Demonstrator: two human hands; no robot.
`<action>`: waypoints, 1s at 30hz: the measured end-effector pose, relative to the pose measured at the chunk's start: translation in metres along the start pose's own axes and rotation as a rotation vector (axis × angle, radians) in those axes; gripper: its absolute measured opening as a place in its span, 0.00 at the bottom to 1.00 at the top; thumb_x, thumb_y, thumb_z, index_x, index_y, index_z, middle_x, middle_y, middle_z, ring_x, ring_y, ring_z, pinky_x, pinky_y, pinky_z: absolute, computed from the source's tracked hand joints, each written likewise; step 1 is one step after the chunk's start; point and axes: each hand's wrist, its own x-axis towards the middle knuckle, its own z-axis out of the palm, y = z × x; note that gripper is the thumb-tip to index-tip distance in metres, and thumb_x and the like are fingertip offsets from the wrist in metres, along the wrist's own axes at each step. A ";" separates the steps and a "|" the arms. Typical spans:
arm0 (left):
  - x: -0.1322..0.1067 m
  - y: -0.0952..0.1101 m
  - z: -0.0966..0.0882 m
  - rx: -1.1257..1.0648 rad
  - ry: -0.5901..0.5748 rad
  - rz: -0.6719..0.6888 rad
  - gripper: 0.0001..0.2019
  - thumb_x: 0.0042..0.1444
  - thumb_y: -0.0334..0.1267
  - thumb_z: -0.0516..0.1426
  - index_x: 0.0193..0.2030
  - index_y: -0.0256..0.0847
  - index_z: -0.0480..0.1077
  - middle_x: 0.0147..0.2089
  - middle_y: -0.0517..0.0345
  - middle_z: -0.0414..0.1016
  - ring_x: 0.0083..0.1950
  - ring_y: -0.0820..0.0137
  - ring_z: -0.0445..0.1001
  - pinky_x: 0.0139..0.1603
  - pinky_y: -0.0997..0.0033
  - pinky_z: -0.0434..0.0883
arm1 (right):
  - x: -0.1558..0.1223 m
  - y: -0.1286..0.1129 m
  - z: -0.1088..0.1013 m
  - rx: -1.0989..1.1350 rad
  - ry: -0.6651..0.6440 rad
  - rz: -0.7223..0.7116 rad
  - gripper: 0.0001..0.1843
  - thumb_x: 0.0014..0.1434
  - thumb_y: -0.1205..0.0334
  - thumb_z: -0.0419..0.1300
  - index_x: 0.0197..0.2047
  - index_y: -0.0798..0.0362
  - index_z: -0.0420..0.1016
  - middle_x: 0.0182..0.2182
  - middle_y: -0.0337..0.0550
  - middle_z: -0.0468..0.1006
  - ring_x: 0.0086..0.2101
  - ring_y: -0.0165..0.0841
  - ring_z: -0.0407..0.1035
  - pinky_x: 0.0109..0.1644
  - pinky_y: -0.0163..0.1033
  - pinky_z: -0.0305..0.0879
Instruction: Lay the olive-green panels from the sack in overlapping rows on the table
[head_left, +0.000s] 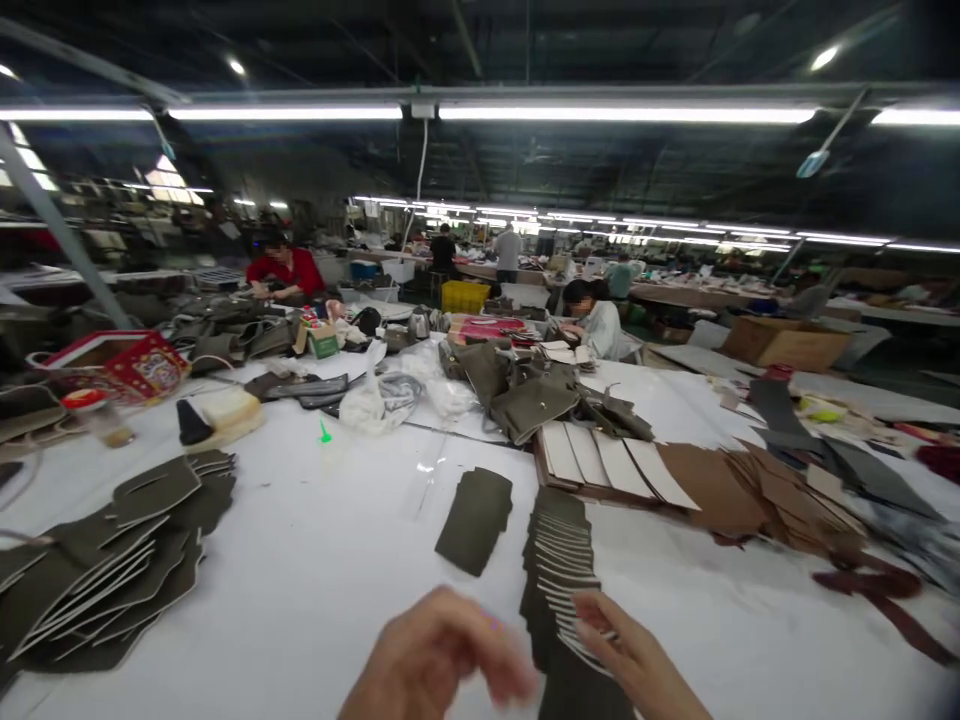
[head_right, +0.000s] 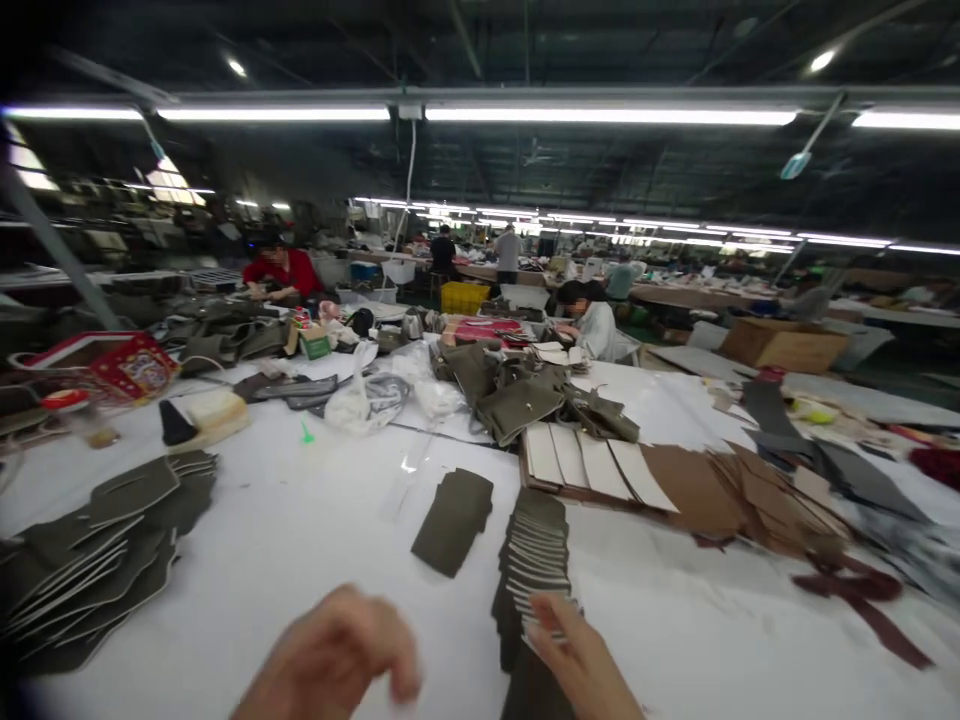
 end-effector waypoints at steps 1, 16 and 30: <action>0.030 -0.014 -0.008 0.048 0.007 0.013 0.32 0.34 0.50 0.66 0.50 0.47 0.70 0.52 0.50 0.72 0.54 0.56 0.68 0.55 0.59 0.67 | 0.039 -0.002 0.000 -0.060 -0.016 -0.024 0.35 0.59 0.38 0.46 0.58 0.56 0.65 0.56 0.52 0.68 0.56 0.41 0.63 0.56 0.40 0.66; 0.281 -0.235 -0.038 0.988 0.480 -0.573 0.56 0.33 0.41 0.62 0.71 0.43 0.40 0.71 0.46 0.47 0.69 0.53 0.48 0.63 0.48 0.53 | 0.423 0.072 0.069 -0.439 -0.189 -0.057 0.40 0.60 0.41 0.57 0.63 0.64 0.58 0.59 0.60 0.62 0.58 0.45 0.57 0.64 0.50 0.52; 0.271 -0.267 -0.048 0.864 0.620 -0.378 0.58 0.34 0.45 0.64 0.70 0.36 0.37 0.71 0.43 0.49 0.69 0.53 0.49 0.64 0.49 0.54 | 0.371 -0.007 0.067 -0.529 -0.438 -0.260 0.42 0.42 0.28 0.63 0.51 0.51 0.70 0.42 0.50 0.77 0.43 0.52 0.70 0.45 0.48 0.65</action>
